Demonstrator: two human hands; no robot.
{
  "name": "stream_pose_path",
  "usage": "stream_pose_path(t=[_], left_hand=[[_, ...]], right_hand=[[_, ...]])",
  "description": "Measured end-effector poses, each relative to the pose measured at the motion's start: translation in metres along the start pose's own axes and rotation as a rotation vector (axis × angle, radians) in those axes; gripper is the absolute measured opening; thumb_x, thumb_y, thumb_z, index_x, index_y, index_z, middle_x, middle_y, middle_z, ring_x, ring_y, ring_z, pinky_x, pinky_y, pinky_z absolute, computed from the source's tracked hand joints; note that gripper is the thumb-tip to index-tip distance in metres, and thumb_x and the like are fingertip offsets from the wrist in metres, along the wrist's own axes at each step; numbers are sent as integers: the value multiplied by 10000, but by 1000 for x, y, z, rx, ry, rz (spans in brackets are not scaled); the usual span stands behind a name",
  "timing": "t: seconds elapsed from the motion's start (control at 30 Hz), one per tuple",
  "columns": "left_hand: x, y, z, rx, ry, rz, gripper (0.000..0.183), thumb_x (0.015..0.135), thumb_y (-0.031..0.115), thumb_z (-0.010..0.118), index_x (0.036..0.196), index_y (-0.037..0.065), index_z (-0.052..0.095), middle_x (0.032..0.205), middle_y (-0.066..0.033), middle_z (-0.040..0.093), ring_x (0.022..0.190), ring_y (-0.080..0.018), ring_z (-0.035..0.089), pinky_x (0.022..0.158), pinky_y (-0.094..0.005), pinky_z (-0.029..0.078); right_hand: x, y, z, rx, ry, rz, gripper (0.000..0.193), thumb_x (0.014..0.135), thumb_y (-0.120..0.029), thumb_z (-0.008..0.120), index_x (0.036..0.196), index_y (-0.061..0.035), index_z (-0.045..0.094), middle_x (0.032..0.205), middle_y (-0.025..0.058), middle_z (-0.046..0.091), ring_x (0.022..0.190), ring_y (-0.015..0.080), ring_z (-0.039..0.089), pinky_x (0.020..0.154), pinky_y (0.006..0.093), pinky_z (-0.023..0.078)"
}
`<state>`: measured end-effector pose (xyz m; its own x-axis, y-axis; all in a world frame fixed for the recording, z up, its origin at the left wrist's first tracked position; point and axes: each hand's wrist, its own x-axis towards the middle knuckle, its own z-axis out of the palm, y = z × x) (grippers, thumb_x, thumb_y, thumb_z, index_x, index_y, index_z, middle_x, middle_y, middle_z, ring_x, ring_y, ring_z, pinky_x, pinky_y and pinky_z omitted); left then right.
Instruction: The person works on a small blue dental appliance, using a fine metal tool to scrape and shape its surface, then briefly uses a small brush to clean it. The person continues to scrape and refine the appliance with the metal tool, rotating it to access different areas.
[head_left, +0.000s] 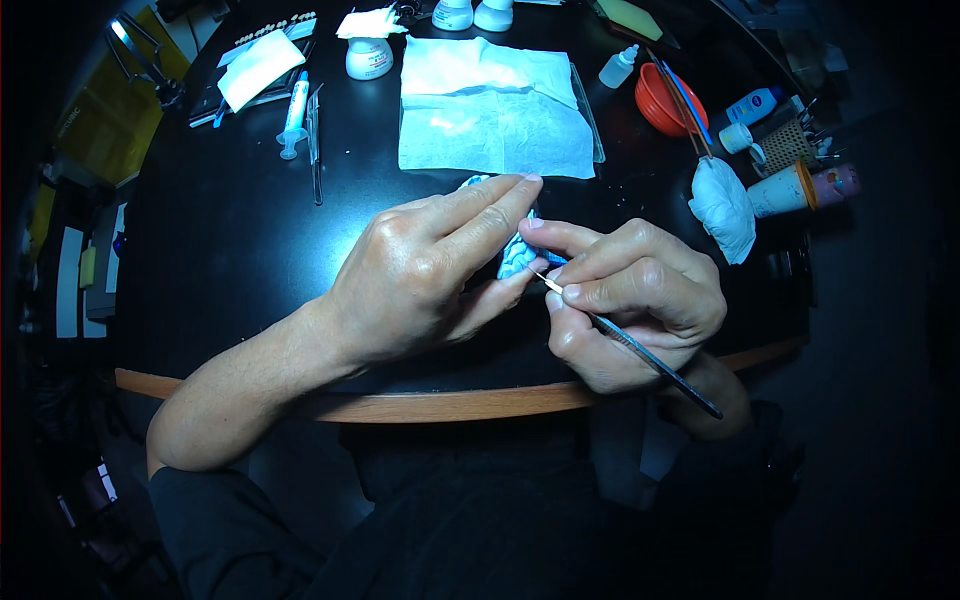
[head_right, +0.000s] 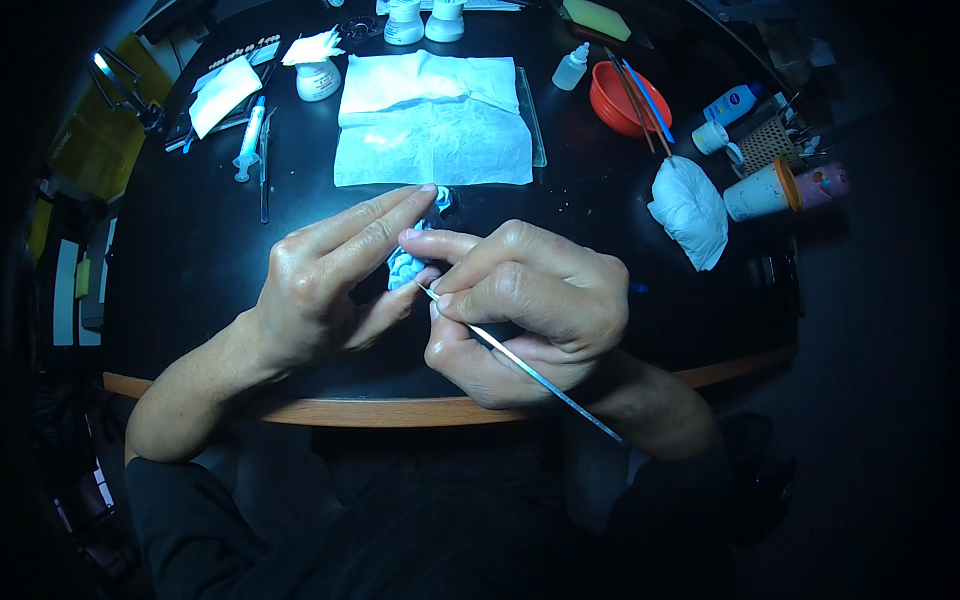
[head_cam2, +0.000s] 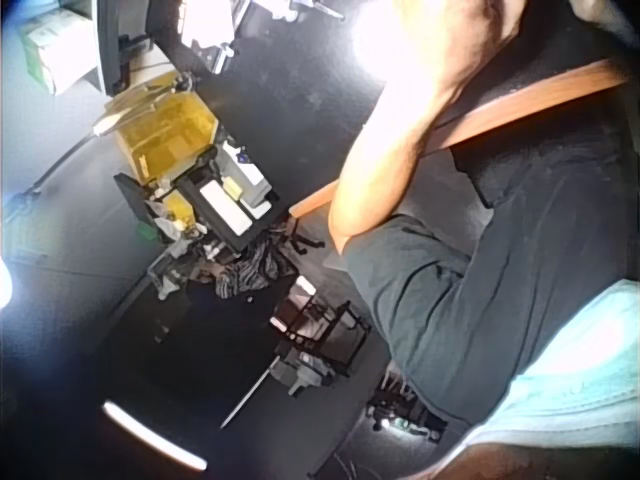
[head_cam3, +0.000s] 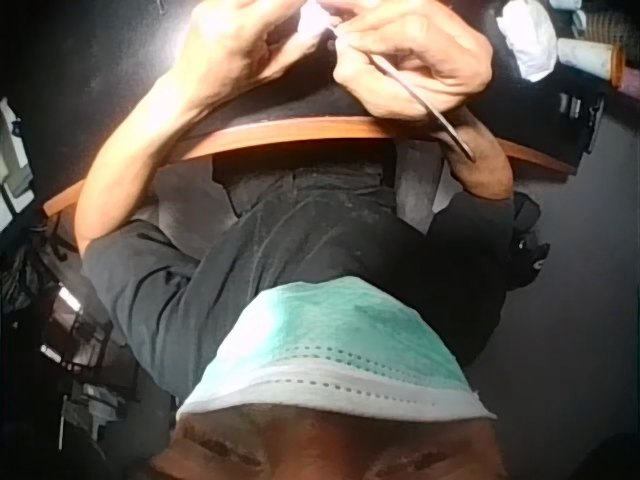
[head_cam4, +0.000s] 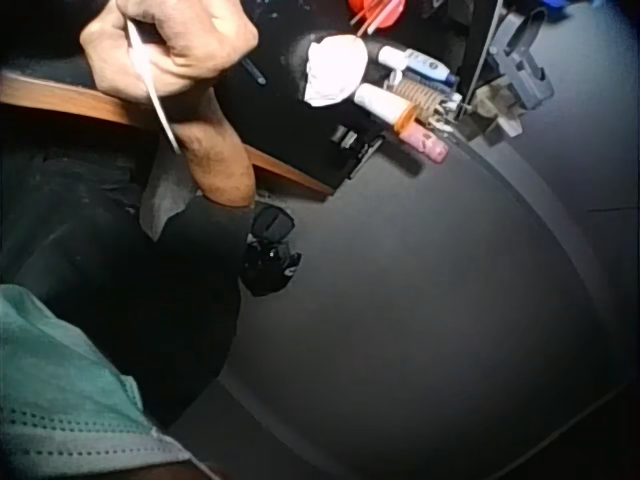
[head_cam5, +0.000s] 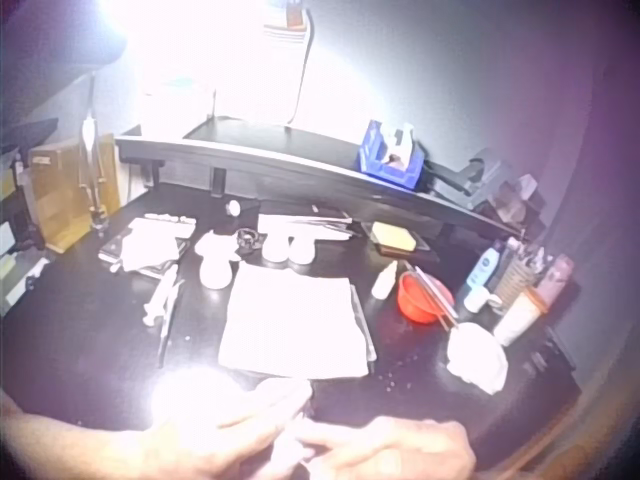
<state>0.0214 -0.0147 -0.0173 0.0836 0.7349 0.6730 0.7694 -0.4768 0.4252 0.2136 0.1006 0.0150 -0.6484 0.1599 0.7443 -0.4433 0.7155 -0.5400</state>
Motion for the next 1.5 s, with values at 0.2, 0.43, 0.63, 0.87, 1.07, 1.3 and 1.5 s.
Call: stream_pose_path(t=[0.2,0.43,0.63,0.87,1.07,1.3,1.5], left_hand=[[1,1,1,0,4,9,591,844,94,860,1393,-17,674,1297,-255,730,1107,-364,773,910,-404,658],[0,-1,1,-1,-2,5,597,844,95,858,1401,-11,670,1297,-256,729,1105,-363,774,903,-407,659],[0,-3,2,-6,13,18,604,843,99,860,1406,-4,668,1300,-252,729,1067,-353,786,850,-391,671],[1,-3,2,-7,23,36,599,845,93,854,1407,1,670,1299,-253,729,1062,-355,787,844,-391,672],[1,-2,1,-12,12,19,604,845,94,852,1411,-2,667,1297,-256,729,1079,-363,782,864,-397,667],[1,-1,0,-8,8,19,595,845,92,854,1402,-7,669,1302,-255,728,1086,-363,780,871,-397,665],[0,-3,2,-19,11,18,606,839,87,857,1405,-9,665,1305,-254,727,1084,-363,780,867,-395,664]], right_hand=[[-1,-1,-1,18,8,6,174,763,151,717,895,38,710,872,156,707,823,201,756,983,530,650],[1,2,4,4,76,-8,165,708,146,740,809,22,696,807,123,710,748,190,764,896,438,691],[2,2,3,8,63,-5,161,708,144,738,803,22,694,805,122,709,742,186,762,901,439,690],[1,2,1,11,56,-2,155,711,141,736,802,22,695,801,122,707,748,186,763,898,447,690],[1,2,2,10,65,-10,156,708,141,733,808,25,699,804,121,709,750,194,766,898,440,689],[1,2,2,22,62,-2,151,711,139,734,806,27,698,809,127,711,785,217,784,899,437,689],[1,2,2,13,56,-6,146,716,137,735,805,28,697,810,131,713,789,221,786,902,442,688]])
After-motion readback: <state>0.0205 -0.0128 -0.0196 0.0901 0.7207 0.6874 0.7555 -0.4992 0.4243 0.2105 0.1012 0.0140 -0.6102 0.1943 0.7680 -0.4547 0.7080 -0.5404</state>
